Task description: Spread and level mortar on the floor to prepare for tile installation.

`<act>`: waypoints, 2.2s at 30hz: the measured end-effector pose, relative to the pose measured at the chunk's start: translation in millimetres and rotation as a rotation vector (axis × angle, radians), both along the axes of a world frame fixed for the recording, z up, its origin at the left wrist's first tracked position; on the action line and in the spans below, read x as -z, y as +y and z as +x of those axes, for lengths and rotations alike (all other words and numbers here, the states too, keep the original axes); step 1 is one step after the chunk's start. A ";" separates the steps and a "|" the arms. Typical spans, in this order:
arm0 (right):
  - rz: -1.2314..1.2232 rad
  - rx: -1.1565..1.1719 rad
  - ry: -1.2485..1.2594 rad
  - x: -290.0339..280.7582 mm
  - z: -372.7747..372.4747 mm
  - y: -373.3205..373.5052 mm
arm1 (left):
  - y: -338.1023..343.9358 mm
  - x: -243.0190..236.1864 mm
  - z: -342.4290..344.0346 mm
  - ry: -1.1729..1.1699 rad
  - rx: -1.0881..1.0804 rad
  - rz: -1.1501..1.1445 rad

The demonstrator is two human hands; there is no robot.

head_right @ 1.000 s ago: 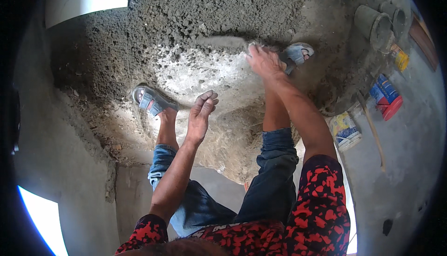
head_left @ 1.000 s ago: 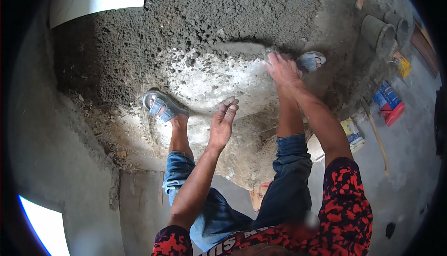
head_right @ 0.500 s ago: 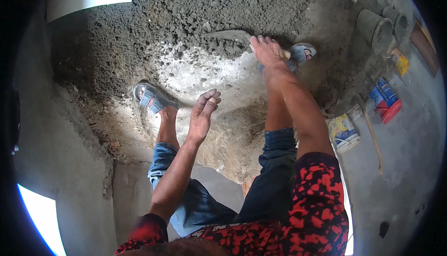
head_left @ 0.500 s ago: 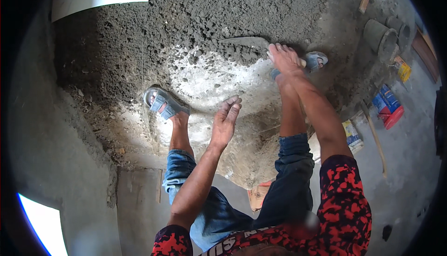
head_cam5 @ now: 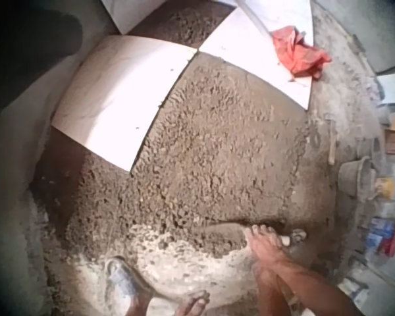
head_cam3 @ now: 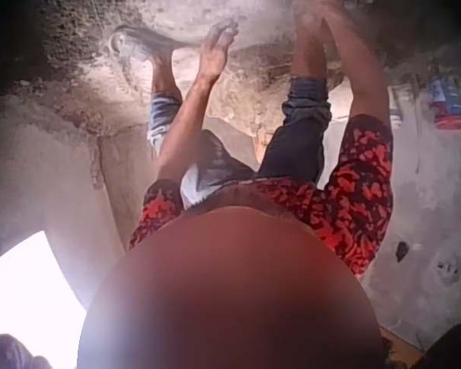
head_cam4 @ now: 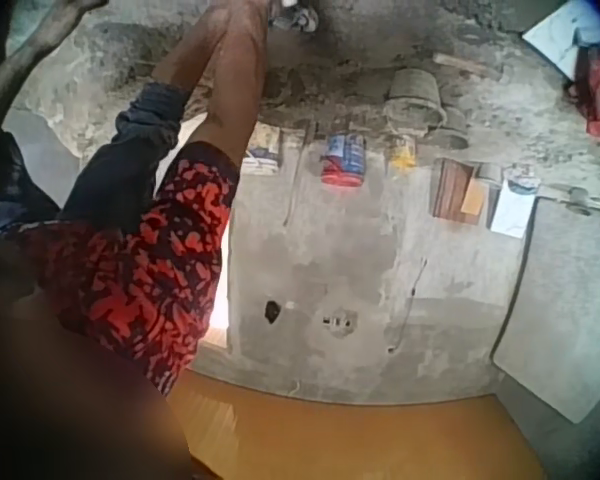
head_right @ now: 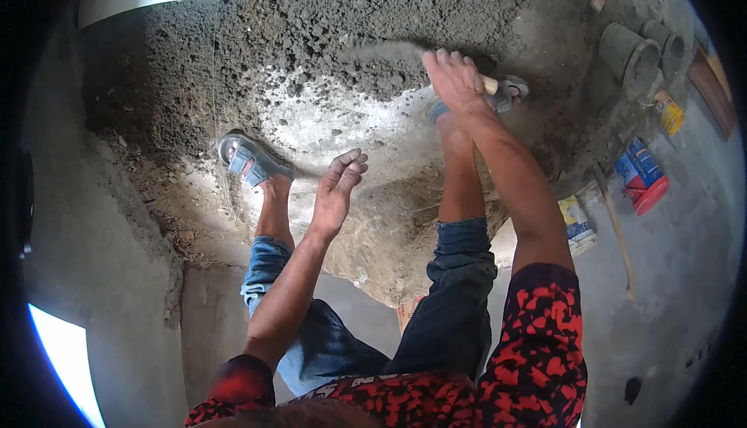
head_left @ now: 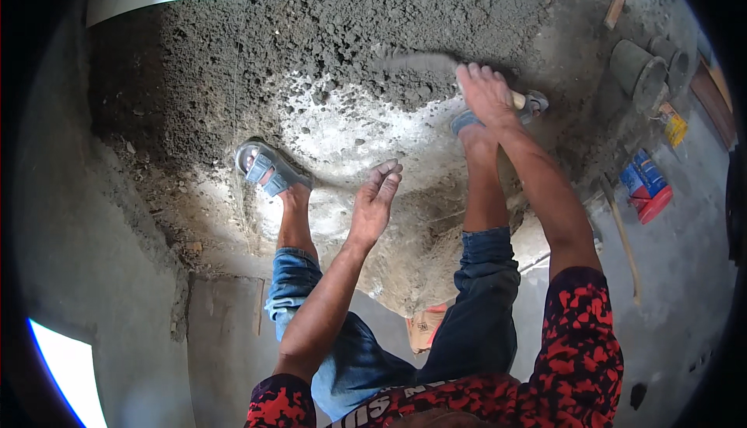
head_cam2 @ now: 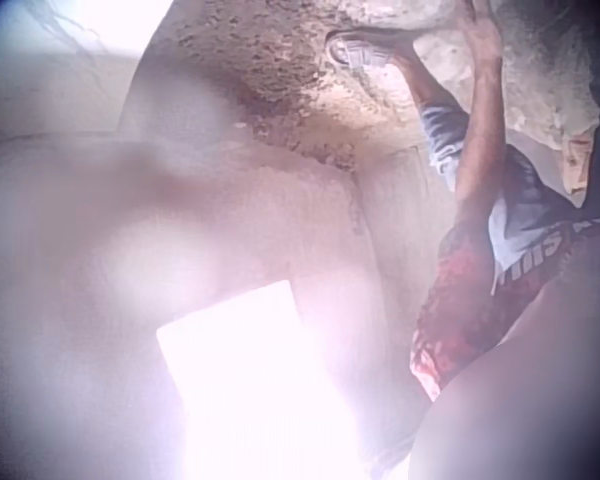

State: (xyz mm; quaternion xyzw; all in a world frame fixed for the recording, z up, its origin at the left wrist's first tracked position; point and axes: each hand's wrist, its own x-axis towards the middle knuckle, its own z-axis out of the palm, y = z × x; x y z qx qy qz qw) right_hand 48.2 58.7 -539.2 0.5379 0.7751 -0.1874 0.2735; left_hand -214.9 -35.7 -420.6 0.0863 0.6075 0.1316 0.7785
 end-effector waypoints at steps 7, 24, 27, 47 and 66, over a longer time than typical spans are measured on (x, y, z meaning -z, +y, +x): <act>0.047 -0.087 0.165 -5.2 -11.7 13.2 | -4.3 -1.5 -0.9 -0.007 0.002 -0.013; -0.270 2.157 1.099 13.7 -99.0 -14.9 | -2.3 -7.5 -8.9 0.006 -0.028 -0.002; -0.314 1.946 1.105 24.6 -155.3 11.6 | -0.9 -5.8 -7.1 0.002 -0.003 0.024; -0.016 1.233 0.369 -21.6 -95.6 -5.2 | -1.0 -16.1 -14.2 -0.009 0.071 0.012; -0.383 2.057 1.147 25.6 -153.8 24.5 | -5.0 -6.5 -17.4 0.036 0.021 0.020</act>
